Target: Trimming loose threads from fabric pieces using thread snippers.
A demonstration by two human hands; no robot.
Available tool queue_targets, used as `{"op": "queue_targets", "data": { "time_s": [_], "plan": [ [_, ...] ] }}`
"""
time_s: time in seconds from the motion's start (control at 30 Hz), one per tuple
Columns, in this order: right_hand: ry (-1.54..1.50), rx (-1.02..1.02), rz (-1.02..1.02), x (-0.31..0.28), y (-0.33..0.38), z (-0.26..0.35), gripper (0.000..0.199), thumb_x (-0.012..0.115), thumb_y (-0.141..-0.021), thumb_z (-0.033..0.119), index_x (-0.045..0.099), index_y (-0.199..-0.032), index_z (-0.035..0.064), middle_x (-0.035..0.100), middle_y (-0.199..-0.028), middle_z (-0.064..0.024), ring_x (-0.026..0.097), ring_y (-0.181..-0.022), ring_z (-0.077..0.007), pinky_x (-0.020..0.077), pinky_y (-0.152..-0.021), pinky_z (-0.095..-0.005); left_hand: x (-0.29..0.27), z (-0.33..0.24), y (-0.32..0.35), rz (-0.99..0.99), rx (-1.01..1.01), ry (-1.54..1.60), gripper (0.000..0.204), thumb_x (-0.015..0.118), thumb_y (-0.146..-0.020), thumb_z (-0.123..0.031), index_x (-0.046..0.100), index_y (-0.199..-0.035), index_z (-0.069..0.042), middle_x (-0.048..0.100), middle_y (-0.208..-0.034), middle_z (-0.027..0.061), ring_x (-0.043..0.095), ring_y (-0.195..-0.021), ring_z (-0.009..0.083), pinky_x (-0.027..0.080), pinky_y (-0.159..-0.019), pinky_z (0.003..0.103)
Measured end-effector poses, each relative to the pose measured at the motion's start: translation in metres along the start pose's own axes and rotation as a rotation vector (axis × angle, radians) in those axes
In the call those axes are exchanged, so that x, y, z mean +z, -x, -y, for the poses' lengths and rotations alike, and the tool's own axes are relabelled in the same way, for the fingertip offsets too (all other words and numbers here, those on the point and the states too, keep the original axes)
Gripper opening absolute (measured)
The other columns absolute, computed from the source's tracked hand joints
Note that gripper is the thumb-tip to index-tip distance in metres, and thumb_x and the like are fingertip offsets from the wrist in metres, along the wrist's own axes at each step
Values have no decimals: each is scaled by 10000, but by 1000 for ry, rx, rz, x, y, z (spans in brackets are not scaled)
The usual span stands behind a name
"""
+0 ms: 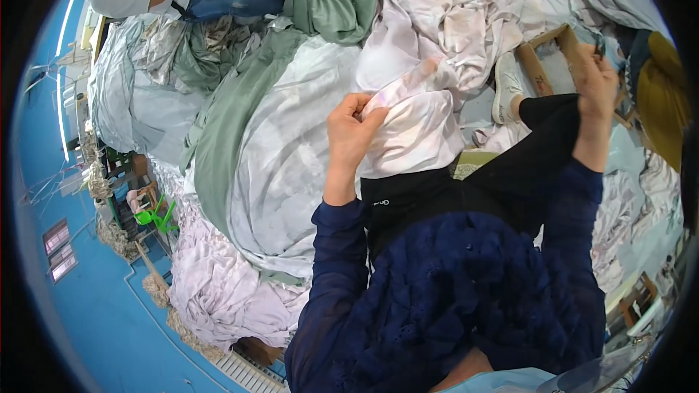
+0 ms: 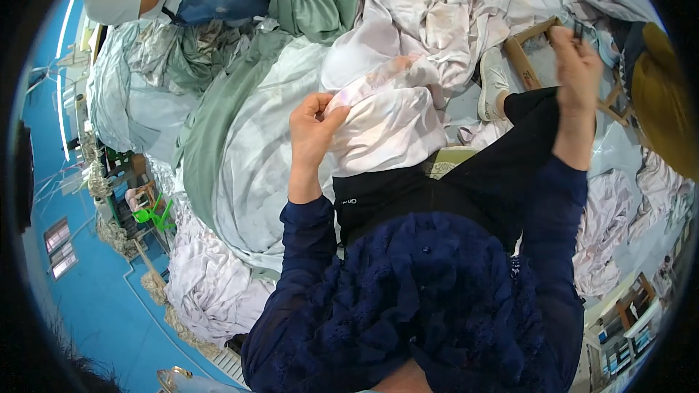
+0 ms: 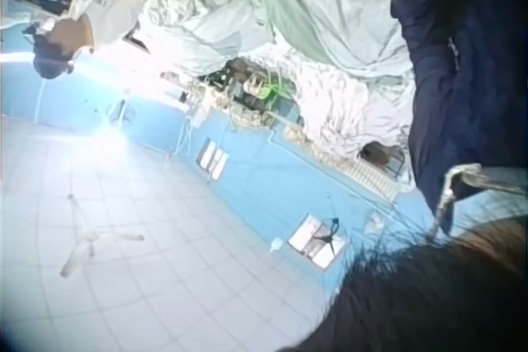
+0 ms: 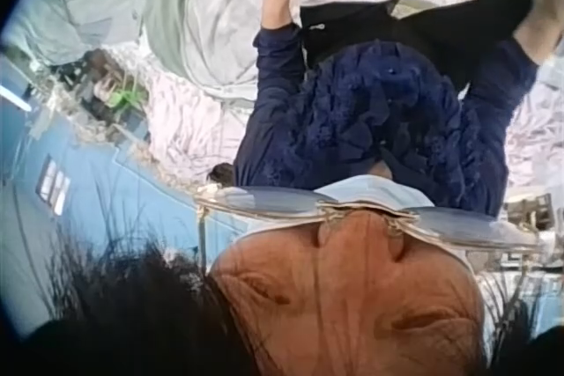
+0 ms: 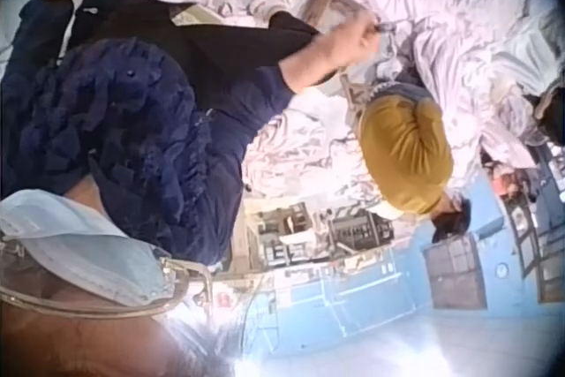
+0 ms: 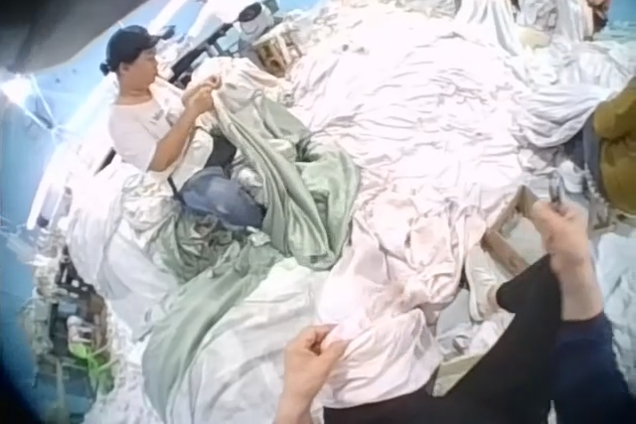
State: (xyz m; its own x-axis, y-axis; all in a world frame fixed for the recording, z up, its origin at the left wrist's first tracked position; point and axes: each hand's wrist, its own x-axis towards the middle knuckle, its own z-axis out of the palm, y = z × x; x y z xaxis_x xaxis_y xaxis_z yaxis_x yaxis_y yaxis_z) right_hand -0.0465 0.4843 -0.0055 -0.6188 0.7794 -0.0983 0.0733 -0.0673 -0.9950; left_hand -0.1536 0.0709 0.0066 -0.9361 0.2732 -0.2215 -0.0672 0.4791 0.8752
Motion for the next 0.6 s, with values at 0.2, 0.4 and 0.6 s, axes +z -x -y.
{"op": "queue_targets", "data": {
  "time_s": [0.2, 0.4, 0.6],
  "plan": [
    [1545, -192, -296, -111, -41, -8, 267, 570, -960, 190, 639, -1184, 61, 701, -982, -96, 660, -960, -261, 486, -880, -319, 1, -6, -3, 44, 23, 13, 190, 749, -747, -59, 653, -887, 25, 625, -768, 9, 531, -683, 69, 447, -637, 227],
    [839, -674, 182, 3, 15, -23, 301, 554, -918, 61, 641, -1202, 106, 591, -1258, -158, 575, -1158, -285, 454, -949, -349, 4, 2, -4, 26, 100, -57, 164, 750, -738, -53, 661, -858, 13, 635, -796, 43, 552, -698, 105, 449, -647, 250],
    [3, -160, 739, 155, 94, -46, 571, 659, -750, -93, 588, -1285, 94, 475, -1379, -123, 596, -1059, -183, 502, -844, -293, 7, -2, -1, 36, 272, -170, 136, 757, -712, -45, 676, -820, -24, 602, -742, 64, 541, -650, 178, 426, -594, 298]
  ]
}}
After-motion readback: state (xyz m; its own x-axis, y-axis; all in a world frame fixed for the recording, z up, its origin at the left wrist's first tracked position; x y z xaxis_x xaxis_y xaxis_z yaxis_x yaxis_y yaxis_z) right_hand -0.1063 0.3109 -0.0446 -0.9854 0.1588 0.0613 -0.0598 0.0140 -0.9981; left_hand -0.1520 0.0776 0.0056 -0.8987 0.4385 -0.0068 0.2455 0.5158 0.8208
